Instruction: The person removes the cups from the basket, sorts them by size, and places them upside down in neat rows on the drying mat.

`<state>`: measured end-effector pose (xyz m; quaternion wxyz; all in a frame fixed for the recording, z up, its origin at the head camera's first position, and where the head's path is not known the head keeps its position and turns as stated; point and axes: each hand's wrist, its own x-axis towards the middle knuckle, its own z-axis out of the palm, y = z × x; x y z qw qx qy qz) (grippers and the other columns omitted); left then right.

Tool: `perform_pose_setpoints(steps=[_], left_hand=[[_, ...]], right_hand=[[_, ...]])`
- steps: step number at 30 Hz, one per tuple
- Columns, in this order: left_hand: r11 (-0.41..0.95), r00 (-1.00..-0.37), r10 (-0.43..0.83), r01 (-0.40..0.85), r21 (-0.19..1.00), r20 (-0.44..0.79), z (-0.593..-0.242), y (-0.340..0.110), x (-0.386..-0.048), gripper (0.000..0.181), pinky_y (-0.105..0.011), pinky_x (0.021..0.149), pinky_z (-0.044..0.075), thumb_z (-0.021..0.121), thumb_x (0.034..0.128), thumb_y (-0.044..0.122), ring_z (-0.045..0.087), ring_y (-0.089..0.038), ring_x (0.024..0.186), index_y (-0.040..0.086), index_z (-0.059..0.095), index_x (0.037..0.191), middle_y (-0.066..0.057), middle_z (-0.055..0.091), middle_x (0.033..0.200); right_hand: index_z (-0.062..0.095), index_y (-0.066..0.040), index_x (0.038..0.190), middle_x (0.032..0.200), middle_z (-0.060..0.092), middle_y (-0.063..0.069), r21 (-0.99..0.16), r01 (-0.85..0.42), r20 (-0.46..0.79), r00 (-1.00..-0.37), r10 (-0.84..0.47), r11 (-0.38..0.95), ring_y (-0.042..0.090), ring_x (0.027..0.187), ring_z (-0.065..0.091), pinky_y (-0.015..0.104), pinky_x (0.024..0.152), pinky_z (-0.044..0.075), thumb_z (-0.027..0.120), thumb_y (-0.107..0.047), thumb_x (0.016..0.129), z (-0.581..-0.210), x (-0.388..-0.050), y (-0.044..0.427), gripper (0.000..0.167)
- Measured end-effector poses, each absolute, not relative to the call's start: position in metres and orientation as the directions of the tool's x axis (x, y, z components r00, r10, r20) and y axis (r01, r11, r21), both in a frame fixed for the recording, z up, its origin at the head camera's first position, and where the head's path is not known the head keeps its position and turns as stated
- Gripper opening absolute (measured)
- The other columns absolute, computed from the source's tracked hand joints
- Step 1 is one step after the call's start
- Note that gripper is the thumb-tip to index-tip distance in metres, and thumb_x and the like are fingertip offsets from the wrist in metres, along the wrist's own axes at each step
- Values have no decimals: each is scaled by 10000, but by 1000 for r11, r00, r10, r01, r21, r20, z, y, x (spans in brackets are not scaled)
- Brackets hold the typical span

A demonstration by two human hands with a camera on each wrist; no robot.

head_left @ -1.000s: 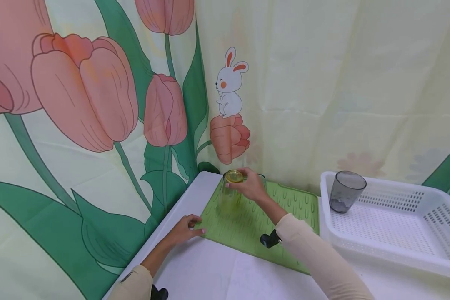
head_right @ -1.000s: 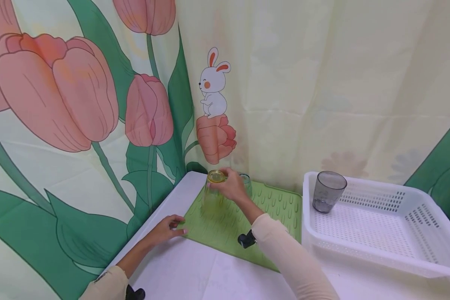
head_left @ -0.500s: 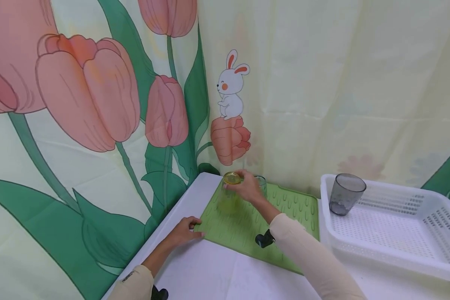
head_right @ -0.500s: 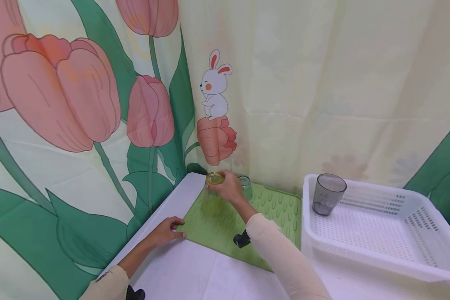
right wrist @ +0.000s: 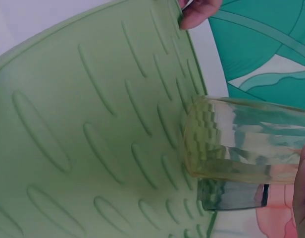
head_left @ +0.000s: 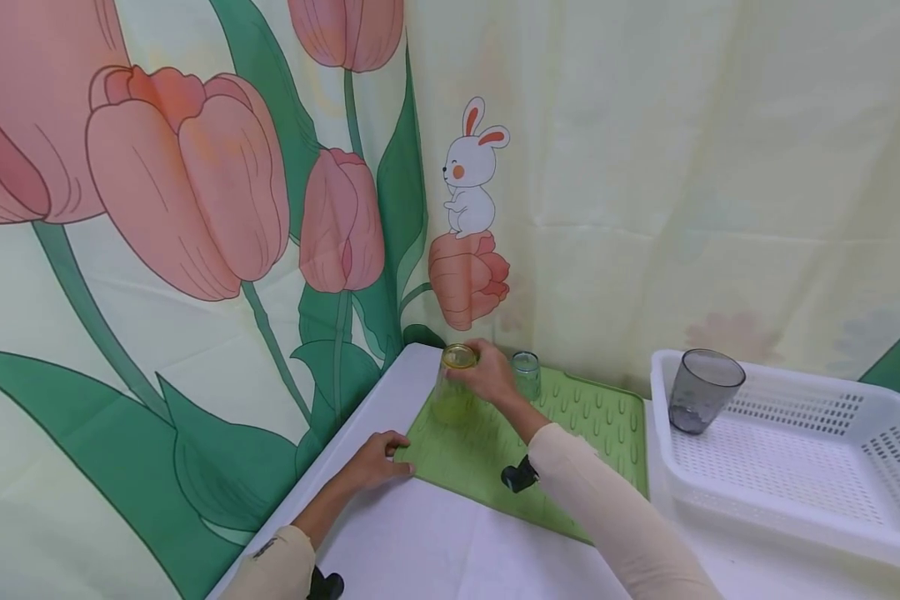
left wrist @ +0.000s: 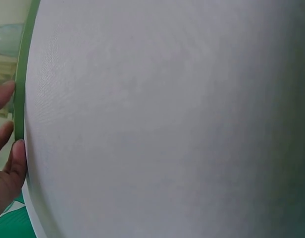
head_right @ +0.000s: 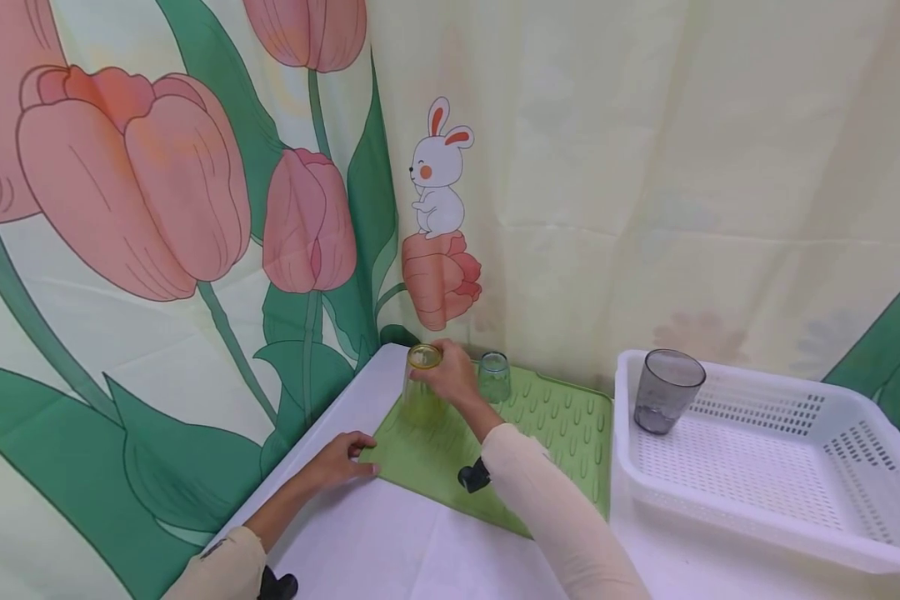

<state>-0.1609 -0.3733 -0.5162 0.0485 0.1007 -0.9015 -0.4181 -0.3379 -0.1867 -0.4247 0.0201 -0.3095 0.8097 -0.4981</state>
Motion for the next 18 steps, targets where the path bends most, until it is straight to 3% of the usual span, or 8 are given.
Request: perform_pose_setpoints(steps=[18], left_hand=[[631, -971, -238, -161, 759, -8, -514, -370, -160, 424, -364, 878, 464, 806, 809, 88, 547, -253, 1027, -39, 646, 1180, -143, 619, 1134]], right_hand=[[589, -43, 1313, 1250, 642, 131, -815, -482, 259, -799, -543, 320, 292, 1113, 607, 454, 934, 539, 858, -284, 796, -427, -330, -202, 631]])
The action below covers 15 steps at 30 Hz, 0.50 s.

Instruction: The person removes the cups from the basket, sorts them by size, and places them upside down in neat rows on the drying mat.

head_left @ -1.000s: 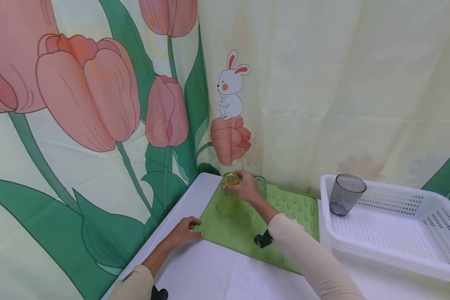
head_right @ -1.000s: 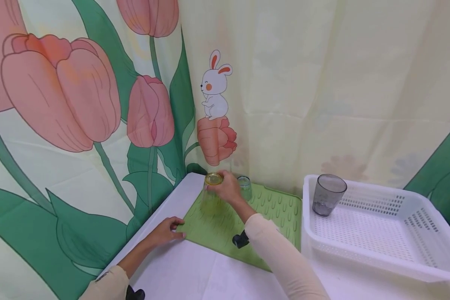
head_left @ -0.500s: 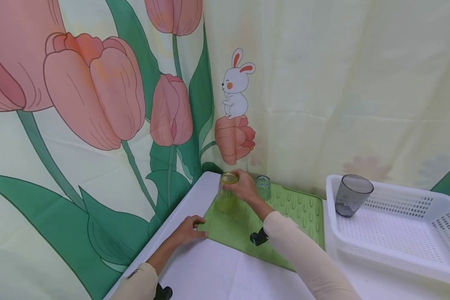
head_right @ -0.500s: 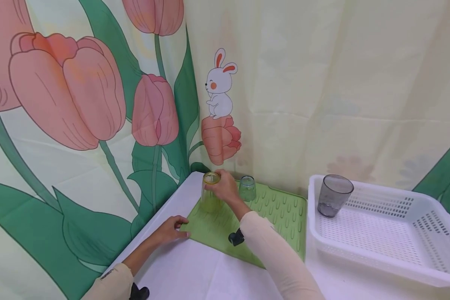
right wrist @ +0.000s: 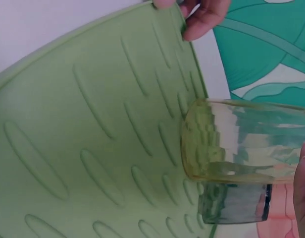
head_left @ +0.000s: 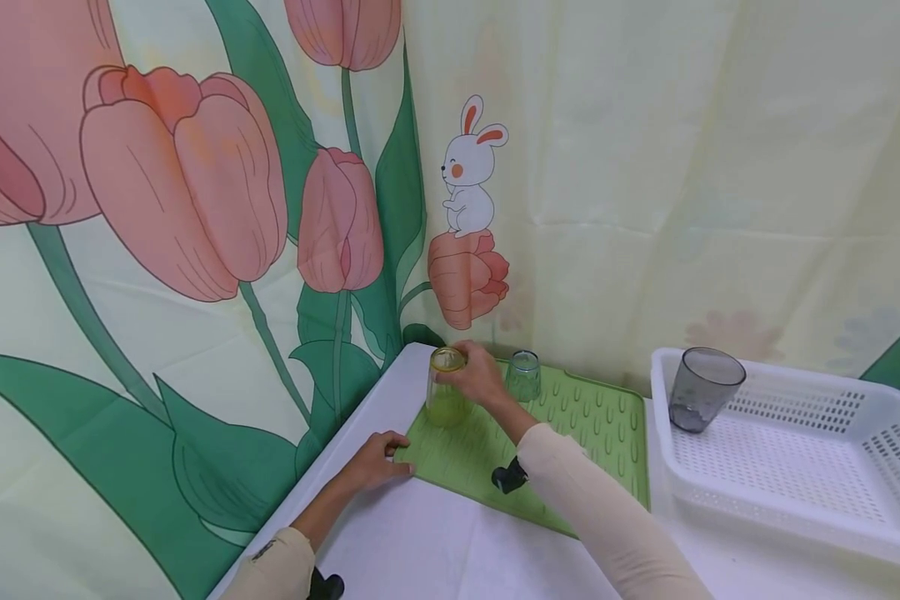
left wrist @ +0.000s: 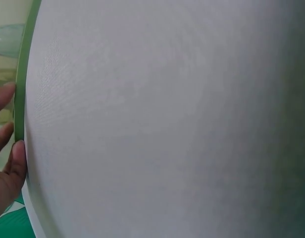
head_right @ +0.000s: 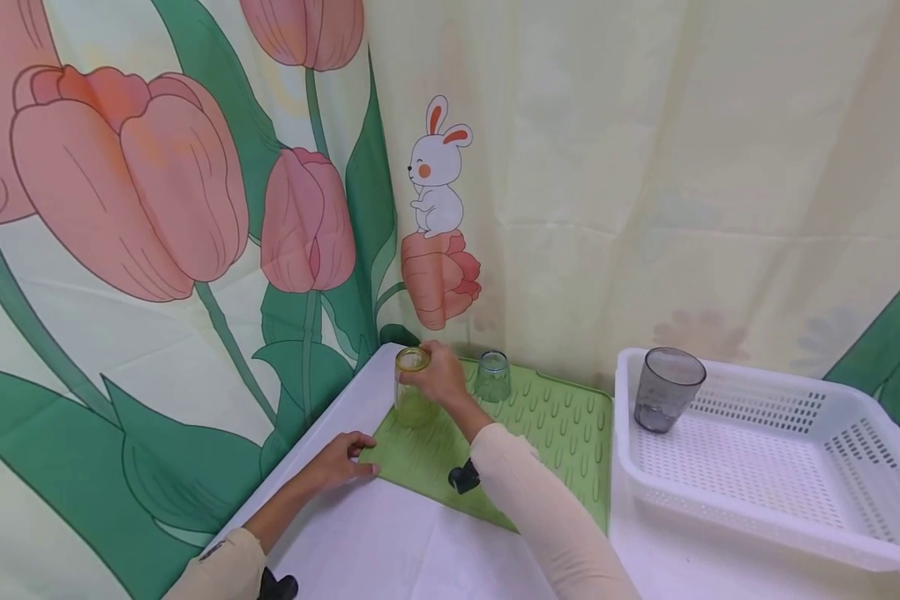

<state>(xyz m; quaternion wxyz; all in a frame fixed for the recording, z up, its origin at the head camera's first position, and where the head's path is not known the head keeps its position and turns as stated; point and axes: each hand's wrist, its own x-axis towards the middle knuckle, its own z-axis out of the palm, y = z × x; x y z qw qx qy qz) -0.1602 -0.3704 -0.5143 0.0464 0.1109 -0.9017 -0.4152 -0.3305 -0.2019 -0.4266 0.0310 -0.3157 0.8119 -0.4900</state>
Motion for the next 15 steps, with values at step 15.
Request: perform_pose_setpoints(steps=[15], left_hand=[[638, -973, -232, -153, 754, 0, -515, -370, -160, 419, -384, 895, 469, 796, 817, 106, 555, -275, 1049, -31, 645, 1183, -151, 619, 1151]], right_hand=[[584, -22, 1291, 1214, 654, 150, -760, -547, 241, -739, -630, 351, 285, 1064, 608, 444, 919, 547, 849, -277, 807, -420, -328, -203, 607]])
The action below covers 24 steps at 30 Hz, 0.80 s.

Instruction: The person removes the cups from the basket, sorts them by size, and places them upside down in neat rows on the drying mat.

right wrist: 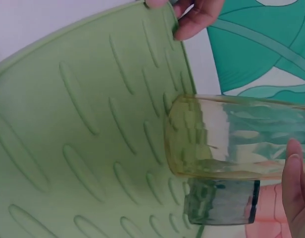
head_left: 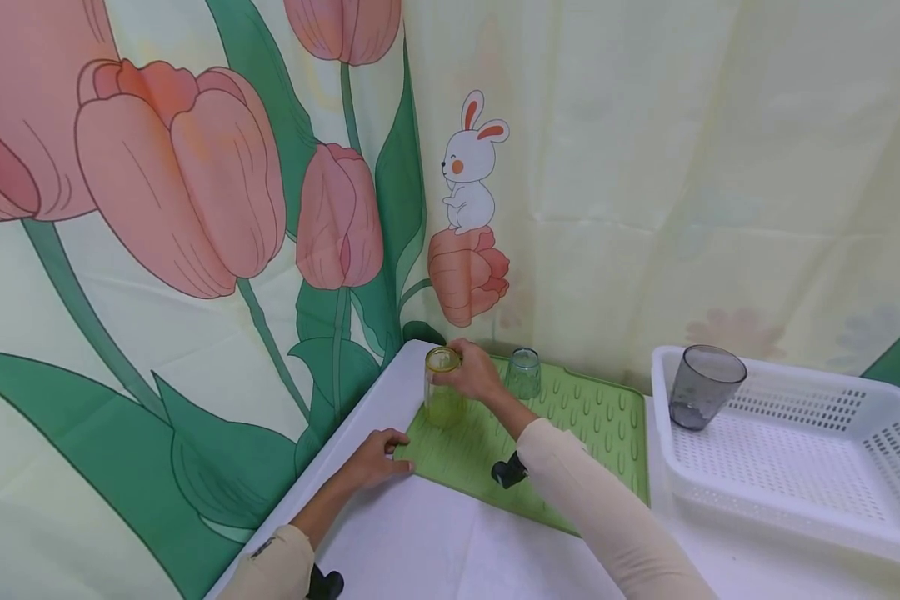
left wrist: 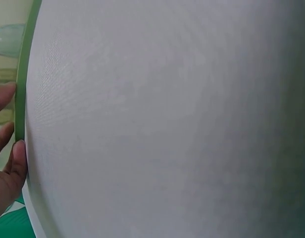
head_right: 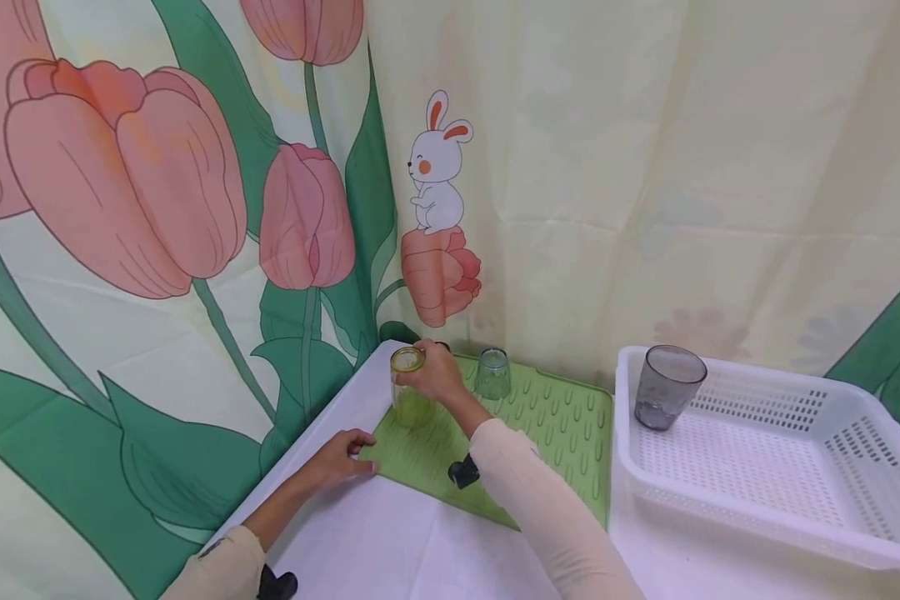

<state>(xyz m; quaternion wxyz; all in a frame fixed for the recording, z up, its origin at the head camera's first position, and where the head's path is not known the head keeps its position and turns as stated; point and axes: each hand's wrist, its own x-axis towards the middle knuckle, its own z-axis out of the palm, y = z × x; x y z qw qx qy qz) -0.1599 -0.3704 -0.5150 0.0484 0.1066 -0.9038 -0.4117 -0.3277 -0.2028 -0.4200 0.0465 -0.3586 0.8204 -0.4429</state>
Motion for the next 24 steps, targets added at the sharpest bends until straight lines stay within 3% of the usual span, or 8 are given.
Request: perform_pose_setpoints(steps=[14, 24], left_hand=[[627, -967, -254, -177, 758, -14, -515, -369, -159, 415, -366, 868, 468, 811, 802, 87, 552, -256, 1022, -25, 652, 1169, -132, 621, 1120], [629, -964, -265, -192, 753, -24, -515, -368, -160, 415, -369, 877, 469, 813, 806, 94, 553, -247, 1025, -17, 657, 1174, -125, 616, 1108]], right_hand=[[612, -18, 1308, 1222, 676, 158, -742, -587, 249, -691, -678, 325, 304, 1084, 624, 441, 915, 550, 845, -253, 809, -417, -336, -198, 599], [556, -70, 1376, 1297, 630, 118, -792, -506, 175, -724, -668, 341, 286, 1125, 607, 448, 957, 541, 840, -280, 815, -421, -337, -197, 663]])
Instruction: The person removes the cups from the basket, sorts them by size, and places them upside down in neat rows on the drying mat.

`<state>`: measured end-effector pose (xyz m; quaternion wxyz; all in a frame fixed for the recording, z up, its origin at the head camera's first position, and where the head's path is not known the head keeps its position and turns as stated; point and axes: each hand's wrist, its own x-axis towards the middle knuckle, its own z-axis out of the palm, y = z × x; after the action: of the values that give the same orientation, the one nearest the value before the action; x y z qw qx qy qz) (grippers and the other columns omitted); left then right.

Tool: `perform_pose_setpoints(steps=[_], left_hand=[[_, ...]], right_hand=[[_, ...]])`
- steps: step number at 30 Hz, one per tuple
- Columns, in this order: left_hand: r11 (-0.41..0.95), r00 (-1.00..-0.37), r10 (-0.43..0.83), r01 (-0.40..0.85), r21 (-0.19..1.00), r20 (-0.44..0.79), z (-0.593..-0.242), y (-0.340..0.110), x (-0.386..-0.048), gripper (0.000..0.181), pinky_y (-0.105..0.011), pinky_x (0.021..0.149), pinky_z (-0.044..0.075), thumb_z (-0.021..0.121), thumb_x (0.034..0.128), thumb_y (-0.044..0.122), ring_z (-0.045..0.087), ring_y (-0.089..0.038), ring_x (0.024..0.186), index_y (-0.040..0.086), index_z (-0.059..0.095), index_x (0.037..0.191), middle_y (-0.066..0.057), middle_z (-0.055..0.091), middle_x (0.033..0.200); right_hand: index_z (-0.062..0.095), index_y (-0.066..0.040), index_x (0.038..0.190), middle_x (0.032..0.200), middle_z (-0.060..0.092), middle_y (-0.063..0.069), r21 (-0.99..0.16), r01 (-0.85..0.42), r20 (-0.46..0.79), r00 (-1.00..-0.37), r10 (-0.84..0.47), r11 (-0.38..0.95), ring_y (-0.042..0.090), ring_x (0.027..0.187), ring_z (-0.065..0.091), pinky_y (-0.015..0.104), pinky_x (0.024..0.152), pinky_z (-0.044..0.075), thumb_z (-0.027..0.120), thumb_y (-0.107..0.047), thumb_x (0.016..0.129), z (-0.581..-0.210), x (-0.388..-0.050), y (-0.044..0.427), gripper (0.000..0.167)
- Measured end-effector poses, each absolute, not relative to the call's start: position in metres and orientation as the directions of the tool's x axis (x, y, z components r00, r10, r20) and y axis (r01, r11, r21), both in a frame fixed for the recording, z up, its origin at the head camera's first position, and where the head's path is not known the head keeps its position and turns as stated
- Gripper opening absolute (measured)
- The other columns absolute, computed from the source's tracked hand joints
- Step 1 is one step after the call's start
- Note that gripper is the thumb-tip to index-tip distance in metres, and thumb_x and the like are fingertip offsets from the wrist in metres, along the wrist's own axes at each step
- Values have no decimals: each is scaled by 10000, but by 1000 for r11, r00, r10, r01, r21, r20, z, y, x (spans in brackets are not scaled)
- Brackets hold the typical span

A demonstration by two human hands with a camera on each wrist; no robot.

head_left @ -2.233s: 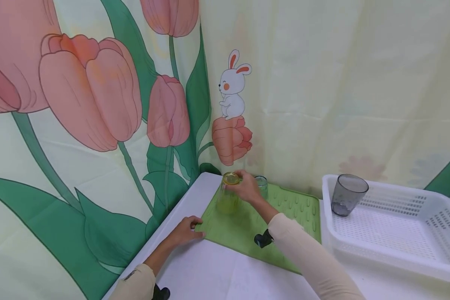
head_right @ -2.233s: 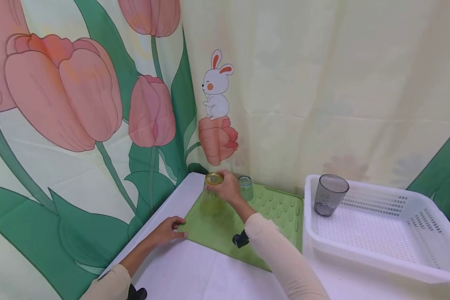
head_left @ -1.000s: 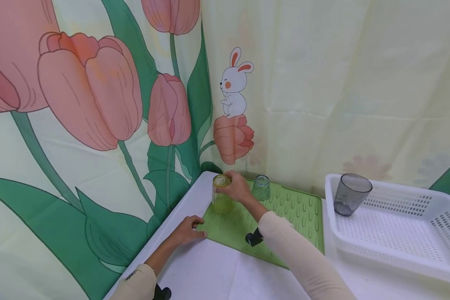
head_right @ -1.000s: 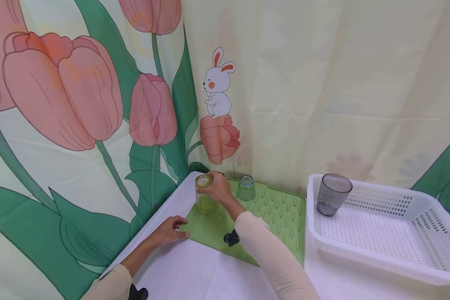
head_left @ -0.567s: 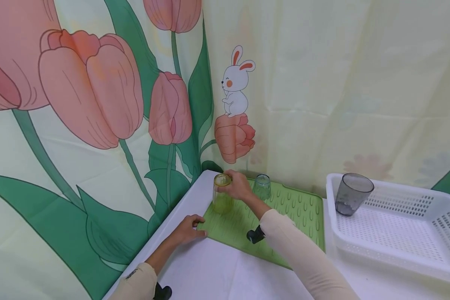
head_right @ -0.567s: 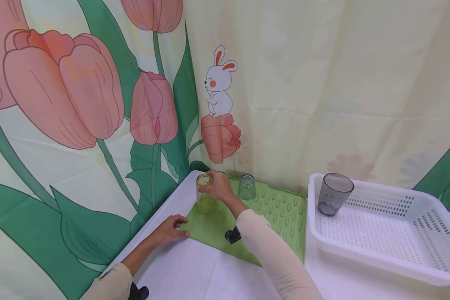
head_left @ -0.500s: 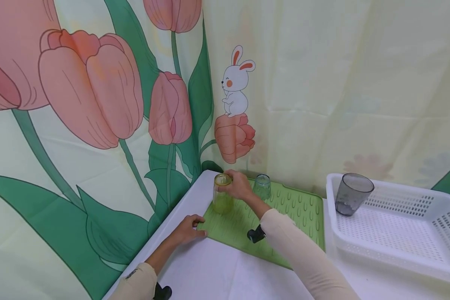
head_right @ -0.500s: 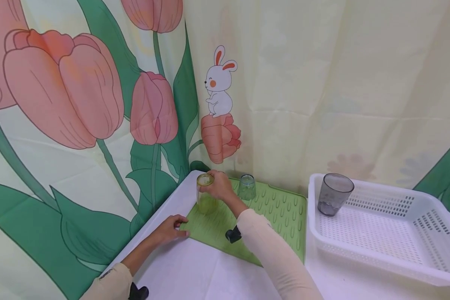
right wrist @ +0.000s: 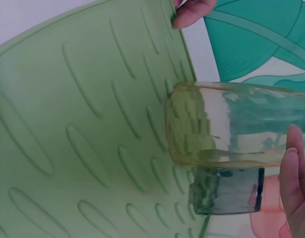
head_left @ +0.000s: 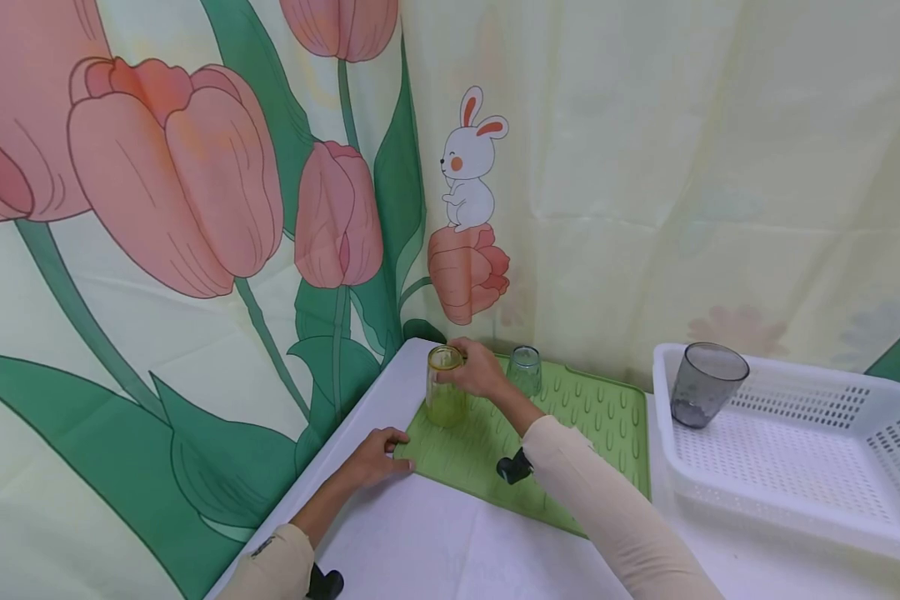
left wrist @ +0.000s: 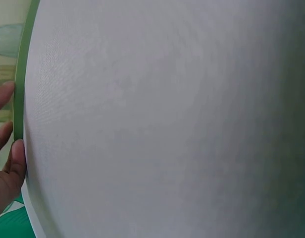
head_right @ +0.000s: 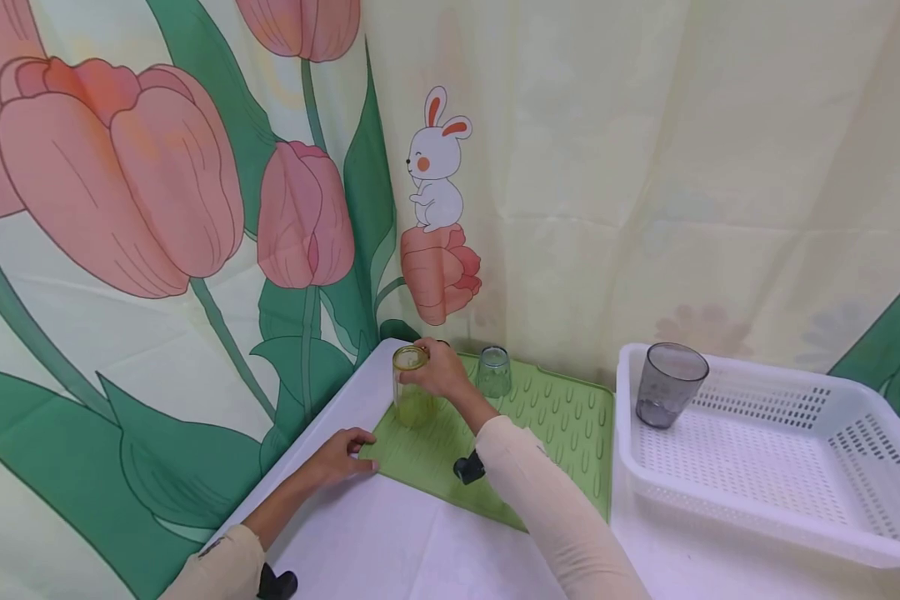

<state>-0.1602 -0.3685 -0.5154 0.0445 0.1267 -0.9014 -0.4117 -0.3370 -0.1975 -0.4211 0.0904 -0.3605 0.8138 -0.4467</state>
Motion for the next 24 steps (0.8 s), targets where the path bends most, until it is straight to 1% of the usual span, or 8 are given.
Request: perform_pose_setpoints(steps=[3, 6, 8, 10, 14, 16, 19, 24], left_hand=[[627, -964, -265, -194, 754, -28, -515, -368, -161, 418, -374, 889, 470, 813, 807, 99, 556, -253, 1038, -13, 658, 1178, -129, 618, 1125], [629, -964, -265, -195, 753, -28, -514, -368, -161, 420, -383, 896, 475, 815, 805, 98, 562, -260, 1048, -14, 658, 1178, -132, 625, 1145], [630, -964, -264, -196, 752, -30, -514, -368, -161, 420, -384, 898, 476, 815, 805, 97, 564, -260, 1052, -15, 657, 1178, -130, 629, 1155], [630, -965, -261, -195, 752, -31, -514, -369, -162, 420, -380, 894, 475, 815, 804, 94, 562, -257, 1048, -18, 655, 1176, -129, 628, 1151], [633, -968, -251, -184, 752, -25, -514, -369, -163, 422, -368, 888, 472, 811, 806, 94, 558, -253, 1041, -25, 652, 1179, -131, 632, 1146], [635, -968, -252, -183, 751, -22, -513, -369, -162, 425, -362, 882, 472, 811, 805, 93, 561, -250, 1035, -27, 651, 1179, -129, 638, 1144], [630, -966, -256, -186, 754, -25, -511, -368, -162, 425, -358, 877, 476, 811, 801, 89, 567, -249, 1029, -31, 650, 1175, -126, 645, 1137], [611, -963, -265, -199, 766, -38, -506, -367, -159, 439, -399, 914, 491, 814, 810, 113, 579, -266, 1060, -26, 648, 1192, -129, 650, 1170]], right_hand=[[530, -79, 1414, 1345, 597, 133, -823, -462, 141, -731, -668, 332, 272, 1060, 650, 432, 927, 562, 842, -297, 814, -421, -336, -195, 710], [501, -87, 1440, 1364, 563, 150, -854, -414, 105, -729, -676, 315, 254, 905, 704, 389, 847, 593, 844, -303, 815, -421, -336, -193, 745], [493, -86, 1444, 1360, 553, 160, -861, -407, 99, -723, -684, 306, 252, 831, 720, 357, 797, 602, 843, -311, 818, -423, -337, -192, 751], [494, -81, 1441, 1355, 557, 169, -861, -414, 110, -717, -688, 294, 255, 797, 726, 340, 759, 604, 846, -308, 816, -424, -338, -191, 752], [501, -74, 1434, 1354, 574, 179, -860, -429, 135, -713, -688, 276, 282, 787, 734, 341, 723, 607, 855, -303, 806, -425, -341, -188, 756], [504, -82, 1431, 1358, 580, 171, -856, -433, 135, -714, -688, 282, 270, 781, 733, 340, 732, 605, 854, -318, 804, -424, -341, -185, 756], [509, -79, 1421, 1362, 582, 169, -850, -441, 133, -708, -694, 287, 297, 800, 738, 340, 753, 601, 849, -336, 808, -424, -342, -181, 747], [520, -51, 1408, 1370, 564, 200, -859, -436, 139, -702, -698, 268, 395, 854, 728, 359, 735, 601, 847, -309, 810, -422, -344, -172, 729]])
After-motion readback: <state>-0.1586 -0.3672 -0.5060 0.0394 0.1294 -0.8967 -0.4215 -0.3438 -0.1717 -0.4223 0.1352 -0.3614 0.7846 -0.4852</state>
